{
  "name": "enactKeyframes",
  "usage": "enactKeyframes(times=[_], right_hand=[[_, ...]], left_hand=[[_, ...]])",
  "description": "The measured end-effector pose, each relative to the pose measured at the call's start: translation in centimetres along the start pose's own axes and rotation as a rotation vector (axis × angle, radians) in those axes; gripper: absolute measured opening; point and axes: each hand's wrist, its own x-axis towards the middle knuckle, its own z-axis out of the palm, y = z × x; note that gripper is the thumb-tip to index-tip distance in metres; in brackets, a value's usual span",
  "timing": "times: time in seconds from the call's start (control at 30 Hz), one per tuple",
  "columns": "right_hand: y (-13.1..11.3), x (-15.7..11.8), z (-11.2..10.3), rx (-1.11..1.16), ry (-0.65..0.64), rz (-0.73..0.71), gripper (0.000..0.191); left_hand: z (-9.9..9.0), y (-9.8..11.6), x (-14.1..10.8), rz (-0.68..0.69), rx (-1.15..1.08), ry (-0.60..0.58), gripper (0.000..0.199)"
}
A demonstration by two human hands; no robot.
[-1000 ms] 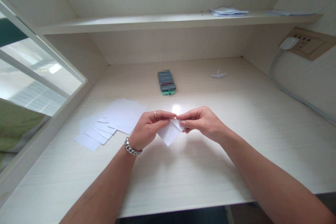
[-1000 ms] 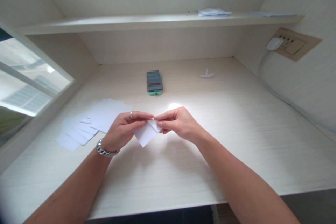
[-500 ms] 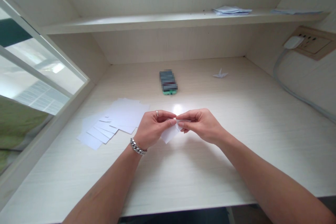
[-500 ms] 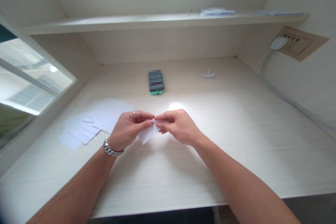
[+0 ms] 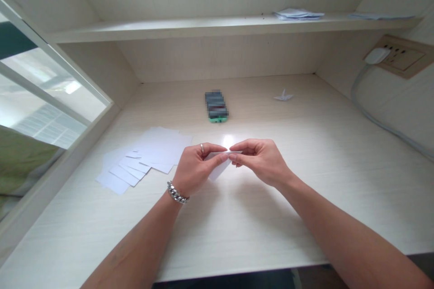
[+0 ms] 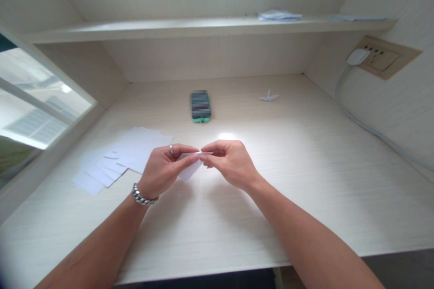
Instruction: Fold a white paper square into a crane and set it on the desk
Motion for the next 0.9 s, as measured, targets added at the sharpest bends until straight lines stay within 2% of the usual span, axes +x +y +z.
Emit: enactKeyframes(times=[0.17, 0.47, 0.77, 0.9], right_hand=[[-0.1, 0.0, -0.1, 0.025, -0.024, 0.039, 0.026], [-0.5, 0.0, -0.2, 0.053, -0.07, 0.098, 0.023], [-1.2, 0.0, -0.5, -0.129, -0.095, 0.107, 0.018], [-1.0, 0.0, -0.6, -0.182, -0.108, 0.093, 0.018]], left_hand=[[0.0, 0.0, -0.1, 0.028, 0.022, 0.0, 0.018], [-0.4, 0.1, -0.1, -0.004, 0.051, -0.012, 0.015], [-0.4, 0.0, -0.1, 0.007, 0.14, -0.022, 0.013], [-0.5, 0.1, -0.1, 0.047, 0.243, -0.082, 0.013]])
